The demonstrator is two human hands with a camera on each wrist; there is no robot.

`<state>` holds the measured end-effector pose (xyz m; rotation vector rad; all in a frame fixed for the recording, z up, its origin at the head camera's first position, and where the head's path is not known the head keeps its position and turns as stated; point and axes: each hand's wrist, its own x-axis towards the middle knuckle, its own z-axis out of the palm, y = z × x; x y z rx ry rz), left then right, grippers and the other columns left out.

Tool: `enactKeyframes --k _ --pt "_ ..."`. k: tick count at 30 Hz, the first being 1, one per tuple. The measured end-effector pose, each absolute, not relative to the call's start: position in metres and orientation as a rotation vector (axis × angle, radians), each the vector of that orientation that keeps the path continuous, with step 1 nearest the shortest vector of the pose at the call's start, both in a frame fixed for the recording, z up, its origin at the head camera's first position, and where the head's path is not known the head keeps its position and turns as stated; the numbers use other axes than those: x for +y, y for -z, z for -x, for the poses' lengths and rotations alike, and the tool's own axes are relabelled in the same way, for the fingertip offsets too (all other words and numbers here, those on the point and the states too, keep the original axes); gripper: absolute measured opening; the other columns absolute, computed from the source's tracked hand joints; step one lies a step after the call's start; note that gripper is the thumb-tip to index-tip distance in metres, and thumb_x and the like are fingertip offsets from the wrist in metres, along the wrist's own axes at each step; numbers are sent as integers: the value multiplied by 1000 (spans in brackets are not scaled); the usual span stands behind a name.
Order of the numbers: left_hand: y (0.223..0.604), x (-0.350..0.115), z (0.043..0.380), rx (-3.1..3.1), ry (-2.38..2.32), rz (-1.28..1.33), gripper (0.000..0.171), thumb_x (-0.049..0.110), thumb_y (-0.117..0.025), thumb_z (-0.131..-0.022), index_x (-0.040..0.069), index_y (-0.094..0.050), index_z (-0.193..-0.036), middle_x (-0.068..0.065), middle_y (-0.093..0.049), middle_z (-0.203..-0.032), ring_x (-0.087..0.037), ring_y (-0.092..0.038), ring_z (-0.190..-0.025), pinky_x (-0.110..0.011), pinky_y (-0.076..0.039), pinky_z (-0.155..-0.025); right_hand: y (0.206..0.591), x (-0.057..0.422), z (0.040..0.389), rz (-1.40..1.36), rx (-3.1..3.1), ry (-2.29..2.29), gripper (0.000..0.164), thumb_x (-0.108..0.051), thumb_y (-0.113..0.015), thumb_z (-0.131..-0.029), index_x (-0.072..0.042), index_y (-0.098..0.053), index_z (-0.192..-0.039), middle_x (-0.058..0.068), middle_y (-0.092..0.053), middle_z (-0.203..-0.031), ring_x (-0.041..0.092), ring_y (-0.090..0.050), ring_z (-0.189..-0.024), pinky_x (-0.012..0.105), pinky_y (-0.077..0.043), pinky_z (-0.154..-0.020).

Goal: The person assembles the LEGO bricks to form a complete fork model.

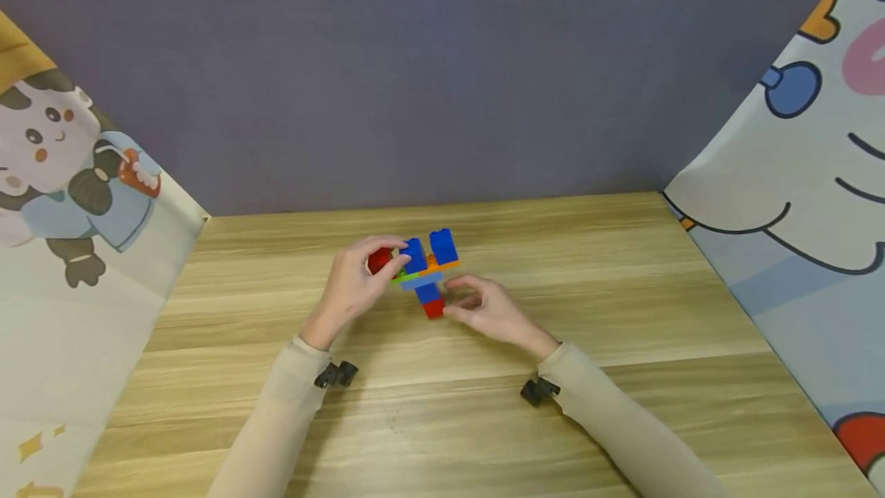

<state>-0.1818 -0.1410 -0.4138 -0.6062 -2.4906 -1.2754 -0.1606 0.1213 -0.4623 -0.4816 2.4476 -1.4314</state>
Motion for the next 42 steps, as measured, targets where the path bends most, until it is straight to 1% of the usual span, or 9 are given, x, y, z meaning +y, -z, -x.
enactKeyframes --k 2,4,6,11,14,19,24,29,42 --pt "415 -142 182 -2500 1297 579 21 20 -79 -99 11 -80 -118 -9 -79 -120 -28 -75 -103 -37 -63 -84 463 118 161 470 2435 1444 49 -23 -78 -98 -7 -64 -142 16 -67 -144 34 -75 -113 42 -65 -93" --pt "416 -144 183 -2503 1321 557 22 21 -78 -100 12 -79 -119 -9 -78 -116 -25 -72 -94 -29 -60 -74 464 115 162 457 2421 1465 48 -22 -79 -97 -7 -65 -141 16 -67 -143 34 -75 -113 43 -64 -95" --pt "418 -146 184 -2502 1346 536 23 22 -77 -100 12 -79 -121 -8 -78 -112 -20 -67 -86 -24 -56 -68 465 112 164 445 2405 1484 48 -22 -80 -96 -8 -66 -139 17 -68 -143 35 -74 -116 43 -64 -96" --pt "421 -149 185 -2494 1385 489 22 24 -77 -101 13 -78 -120 -7 -77 -104 -19 -62 -76 -22 -50 -60 470 108 167 434 2388 1506 43 -20 -82 -95 -8 -69 -134 15 -72 -137 32 -73 -117 42 -63 -98" --pt "422 -148 185 -2497 1397 468 22 25 -76 -101 14 -78 -119 -7 -77 -103 -20 -62 -74 -23 -49 -58 472 107 168 426 2391 1504 39 -18 -81 -96 -8 -69 -132 13 -73 -132 29 -74 -113 41 -63 -97" --pt "422 -147 187 -2522 1407 456 24 27 -75 -102 13 -78 -121 -9 -78 -106 -20 -67 -81 -22 -53 -61 471 109 167 412 2401 1505 36 -17 -80 -96 -8 -70 -129 12 -74 -128 25 -73 -106 39 -63 -93" --pt "421 -143 189 -2545 1432 446 25 28 -75 -102 14 -78 -122 -8 -78 -106 -21 -69 -82 -23 -55 -62 470 114 164 411 2396 1500 36 -17 -80 -95 -8 -70 -129 13 -74 -127 22 -73 -102 36 -63 -89" --pt "423 -137 194 -2551 1444 448 24 28 -76 -102 14 -77 -121 -6 -79 -112 -21 -70 -91 -23 -56 -69 471 120 160 438 2395 1483 37 -19 -79 -96 -5 -69 -128 14 -75 -125 20 -73 -99 33 -62 -85" --pt "435 -115 203 -2604 1531 489 21 27 -72 -104 14 -77 -120 -5 -81 -109 -18 -73 -82 -26 -59 -69 471 137 145 391 2309 1459 48 -23 -78 -98 -2 -63 -138 15 -74 -128 29 -71 -116 43 -62 -98"
